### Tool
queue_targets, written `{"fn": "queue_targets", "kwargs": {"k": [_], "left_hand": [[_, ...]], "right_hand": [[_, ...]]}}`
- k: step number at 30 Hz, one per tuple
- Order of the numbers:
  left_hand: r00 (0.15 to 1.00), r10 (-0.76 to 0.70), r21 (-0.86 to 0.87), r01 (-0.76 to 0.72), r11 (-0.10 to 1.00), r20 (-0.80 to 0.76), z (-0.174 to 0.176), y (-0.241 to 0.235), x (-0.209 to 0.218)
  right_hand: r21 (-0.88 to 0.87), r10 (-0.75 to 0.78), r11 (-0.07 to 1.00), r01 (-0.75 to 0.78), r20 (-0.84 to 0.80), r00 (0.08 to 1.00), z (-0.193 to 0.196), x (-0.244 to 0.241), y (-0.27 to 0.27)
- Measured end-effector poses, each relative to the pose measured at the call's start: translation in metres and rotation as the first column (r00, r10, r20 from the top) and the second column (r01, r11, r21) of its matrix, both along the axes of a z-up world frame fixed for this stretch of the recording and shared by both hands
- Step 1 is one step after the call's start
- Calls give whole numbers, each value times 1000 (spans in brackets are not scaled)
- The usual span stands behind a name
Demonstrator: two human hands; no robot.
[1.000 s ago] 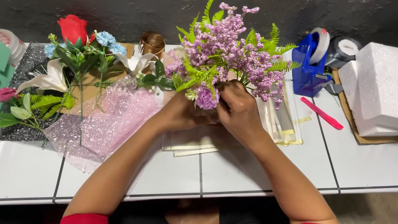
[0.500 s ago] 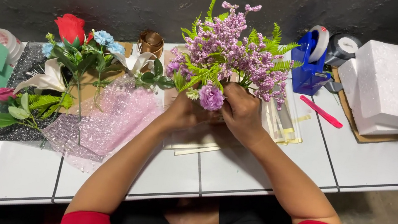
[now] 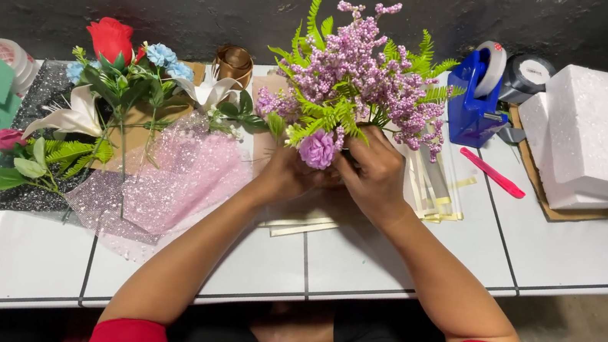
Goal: Arranging artificial flowers into a small decorative container on a workspace.
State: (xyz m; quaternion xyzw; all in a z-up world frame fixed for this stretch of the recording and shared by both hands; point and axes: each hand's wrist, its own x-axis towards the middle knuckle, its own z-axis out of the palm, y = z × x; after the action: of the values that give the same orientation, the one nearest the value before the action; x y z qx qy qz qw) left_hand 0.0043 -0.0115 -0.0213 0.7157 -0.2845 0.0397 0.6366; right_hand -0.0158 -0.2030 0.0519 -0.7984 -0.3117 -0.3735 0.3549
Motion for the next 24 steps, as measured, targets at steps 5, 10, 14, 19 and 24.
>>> {"fn": "queue_targets", "kwargs": {"k": [5,10,14,19,24], "left_hand": [[955,93,-29,-88,996,283,3,-10,12],[997,25,-200,-41,979,-78,-14,14,19],[999,23,-293,-33,955,-38,25,35,19],[988,156,-382,-136,914,21,57,74,22],[970,215,-417,-151,897,112,54,112,48]], "right_hand": [[-64,-121,990,125,68,990,7,2,0],[3,1,1000,-2,188,982,45,-12,19],[31,69,996,-84,318,945,50,-12,15],[215,-21,974,69,-219,975,42,0,3],[99,51,994,36,-748,661,29,15,23]]}}
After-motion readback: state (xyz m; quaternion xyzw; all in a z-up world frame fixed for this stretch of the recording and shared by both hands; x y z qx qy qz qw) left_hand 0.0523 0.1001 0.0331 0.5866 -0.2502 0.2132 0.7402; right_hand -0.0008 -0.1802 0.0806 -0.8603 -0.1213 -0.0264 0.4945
